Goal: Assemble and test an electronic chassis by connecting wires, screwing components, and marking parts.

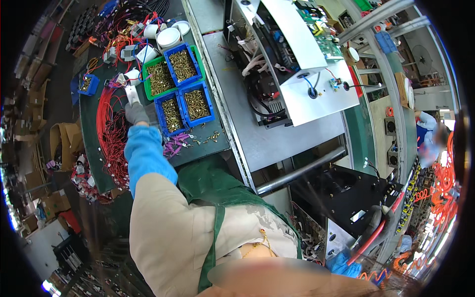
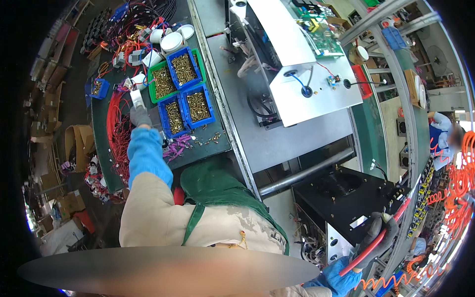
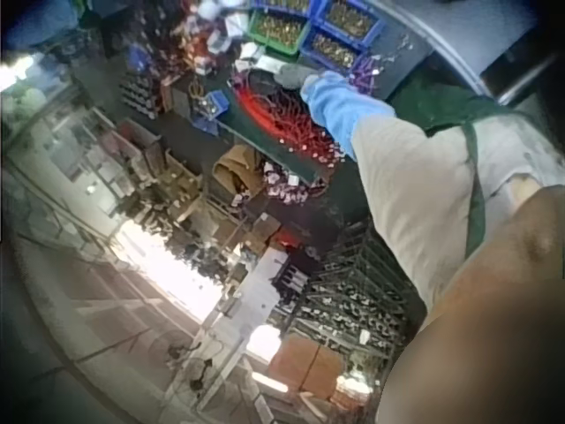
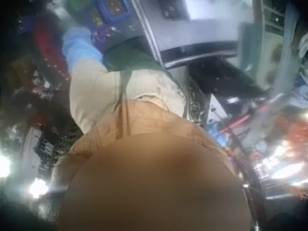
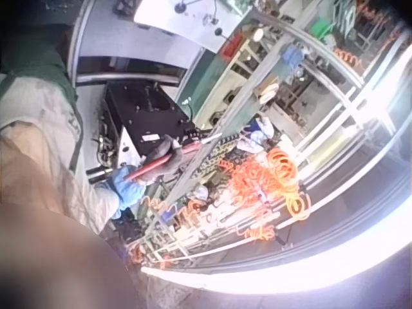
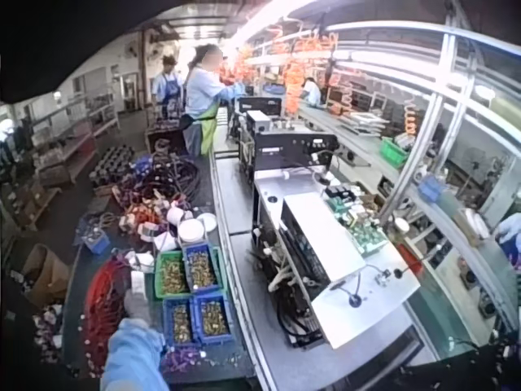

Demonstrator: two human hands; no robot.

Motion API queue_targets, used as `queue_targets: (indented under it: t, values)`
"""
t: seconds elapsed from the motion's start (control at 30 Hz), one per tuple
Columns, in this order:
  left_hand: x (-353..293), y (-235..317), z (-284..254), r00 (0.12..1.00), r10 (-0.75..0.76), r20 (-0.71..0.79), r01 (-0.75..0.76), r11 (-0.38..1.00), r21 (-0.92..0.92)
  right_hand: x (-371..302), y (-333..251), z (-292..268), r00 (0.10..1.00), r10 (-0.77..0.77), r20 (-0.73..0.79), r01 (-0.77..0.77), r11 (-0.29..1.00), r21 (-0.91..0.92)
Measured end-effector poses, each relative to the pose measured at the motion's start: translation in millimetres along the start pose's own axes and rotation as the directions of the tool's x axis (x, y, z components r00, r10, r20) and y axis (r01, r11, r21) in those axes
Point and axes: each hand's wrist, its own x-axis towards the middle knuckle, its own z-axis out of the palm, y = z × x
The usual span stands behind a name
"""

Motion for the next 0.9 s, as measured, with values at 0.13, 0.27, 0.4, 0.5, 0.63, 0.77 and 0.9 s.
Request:
queue_targets:
  t: [0.13, 0.27, 0.4, 0.5, 0.63, 0.77, 0.9]
  values:
    - [-110.0, 105.1, -15.5, 0.748, 0.301, 0.592, 0.0, 0.891, -0.454, -5.7, -2.0, -10.2, 0.997, 0.068, -0.041, -0.066, 0.997, 0.031]
    - [-264.9, 201.9, -39.2, 0.082, 0.205, 0.975, -0.061, 0.978, -0.201, -4.8, 8.9, -9.4, 0.994, 0.11, -0.014, -0.103, 0.959, 0.265]
    - [-386.3, 239.1, -35.4, -0.461, 0.046, 0.886, -0.191, 0.97, -0.15, -11.5, -13.9, -26.6, 0.974, -0.09, 0.208, 0.042, 0.973, 0.225]
    - [-456.7, 249.1, -48.2, -0.611, 0.008, 0.792, -0.136, 0.984, -0.114, -29.3, -17.8, -48.3, 0.854, -0.442, 0.274, 0.438, 0.895, 0.078]
    - [-514.3, 253.8, -59.7, -0.766, -0.042, 0.641, -0.226, 0.952, -0.208, -58.6, -3.1, -82.4, 0.889, -0.391, 0.237, 0.397, 0.918, 0.024]
    - [-559.0, 230.6, -54.1, -0.754, 0.656, -0.031, 0.004, -0.042, -0.999, -85.7, 8.1, -114.9, 0.956, -0.242, 0.164, 0.236, 0.97, 0.054]
    - [-587.7, 230.4, -56.2, -0.691, 0.695, -0.196, 0.047, -0.227, -0.973, -103.1, 17.4, -129.9, 0.96, -0.141, 0.241, 0.129, 0.989, 0.065]
